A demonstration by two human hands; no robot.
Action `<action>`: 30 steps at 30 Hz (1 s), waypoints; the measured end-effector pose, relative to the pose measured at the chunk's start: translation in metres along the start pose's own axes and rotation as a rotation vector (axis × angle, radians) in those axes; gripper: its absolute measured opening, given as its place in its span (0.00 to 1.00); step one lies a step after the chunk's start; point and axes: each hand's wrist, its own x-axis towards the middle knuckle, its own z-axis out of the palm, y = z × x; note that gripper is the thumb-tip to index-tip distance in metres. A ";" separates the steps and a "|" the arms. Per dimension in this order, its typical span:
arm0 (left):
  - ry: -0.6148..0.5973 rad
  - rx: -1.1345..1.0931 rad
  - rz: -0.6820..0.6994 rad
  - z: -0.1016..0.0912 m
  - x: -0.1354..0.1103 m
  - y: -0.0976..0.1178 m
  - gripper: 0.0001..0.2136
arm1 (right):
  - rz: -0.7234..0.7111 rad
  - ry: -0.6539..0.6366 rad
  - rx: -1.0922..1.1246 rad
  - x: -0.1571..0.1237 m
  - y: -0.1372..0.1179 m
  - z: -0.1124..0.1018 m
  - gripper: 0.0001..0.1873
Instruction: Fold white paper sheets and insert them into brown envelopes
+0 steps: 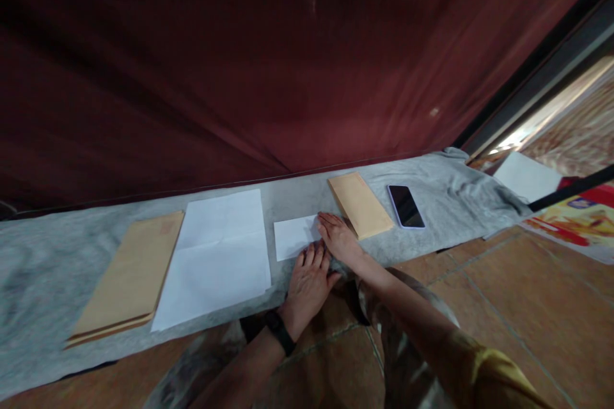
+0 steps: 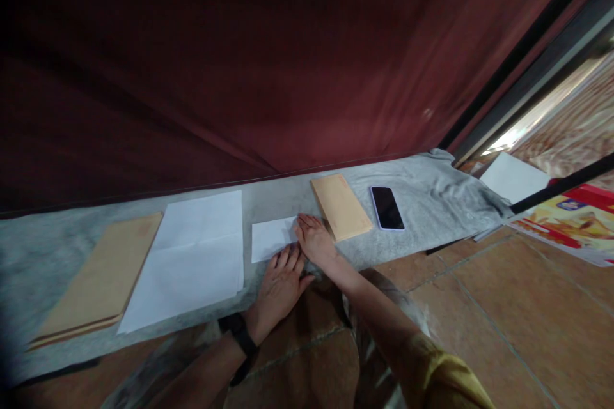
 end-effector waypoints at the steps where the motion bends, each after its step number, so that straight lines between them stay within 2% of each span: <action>1: 0.003 -0.005 0.000 0.000 0.001 0.001 0.25 | -0.001 0.002 0.001 0.002 0.000 -0.001 0.22; 8: 0.059 -0.028 -0.023 0.001 0.002 0.003 0.25 | -0.046 0.053 0.055 -0.004 -0.002 -0.007 0.24; 17: 0.116 -0.031 0.066 0.011 -0.002 -0.002 0.23 | -0.125 -0.036 0.025 -0.035 -0.003 -0.003 0.23; 30: 0.097 0.045 -0.226 0.014 0.005 -0.042 0.29 | -0.085 -0.012 -0.158 -0.036 0.003 0.000 0.24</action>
